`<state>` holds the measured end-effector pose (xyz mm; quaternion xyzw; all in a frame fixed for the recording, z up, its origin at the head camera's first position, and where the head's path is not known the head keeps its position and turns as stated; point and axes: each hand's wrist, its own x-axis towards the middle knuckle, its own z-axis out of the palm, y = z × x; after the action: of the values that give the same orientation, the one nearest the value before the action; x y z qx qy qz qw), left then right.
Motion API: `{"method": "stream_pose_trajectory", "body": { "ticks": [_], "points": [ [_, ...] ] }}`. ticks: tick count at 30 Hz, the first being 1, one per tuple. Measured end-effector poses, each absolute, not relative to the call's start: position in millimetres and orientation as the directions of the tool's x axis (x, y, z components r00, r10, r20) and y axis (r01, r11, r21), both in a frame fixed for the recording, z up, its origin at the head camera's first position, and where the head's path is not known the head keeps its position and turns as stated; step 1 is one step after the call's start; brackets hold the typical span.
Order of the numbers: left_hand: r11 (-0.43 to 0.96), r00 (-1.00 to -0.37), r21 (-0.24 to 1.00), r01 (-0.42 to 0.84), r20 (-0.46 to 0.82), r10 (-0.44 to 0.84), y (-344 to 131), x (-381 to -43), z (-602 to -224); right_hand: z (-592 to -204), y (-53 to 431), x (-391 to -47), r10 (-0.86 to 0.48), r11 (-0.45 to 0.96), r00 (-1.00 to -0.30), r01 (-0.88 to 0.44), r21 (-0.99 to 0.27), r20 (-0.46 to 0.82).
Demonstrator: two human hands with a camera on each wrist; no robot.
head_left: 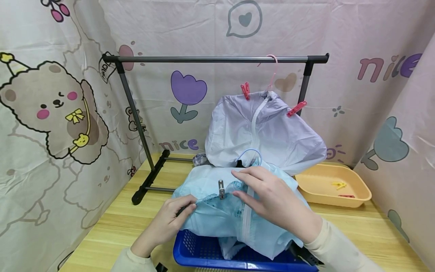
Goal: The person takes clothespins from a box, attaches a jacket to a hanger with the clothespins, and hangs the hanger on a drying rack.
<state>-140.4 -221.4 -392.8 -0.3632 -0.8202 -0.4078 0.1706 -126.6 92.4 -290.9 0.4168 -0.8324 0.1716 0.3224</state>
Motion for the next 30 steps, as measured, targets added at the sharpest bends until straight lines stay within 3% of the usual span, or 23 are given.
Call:
{"method": "stream_pose_trajectory", "body": {
  "ticks": [17, 30],
  "points": [
    [0.406, -0.683, 0.549, 0.73, 0.571, 0.456, -221, -141, -392, -294, 122, -123, -0.478, 0.653, -0.509, -0.751, -0.099, 0.716],
    [0.406, -0.681, 0.547, 0.732, 0.574, 0.454, -221, -142, -390, -306, 161, -118, -0.34, 0.723, -0.636, -0.648, -0.24, 0.692]
  ]
}}
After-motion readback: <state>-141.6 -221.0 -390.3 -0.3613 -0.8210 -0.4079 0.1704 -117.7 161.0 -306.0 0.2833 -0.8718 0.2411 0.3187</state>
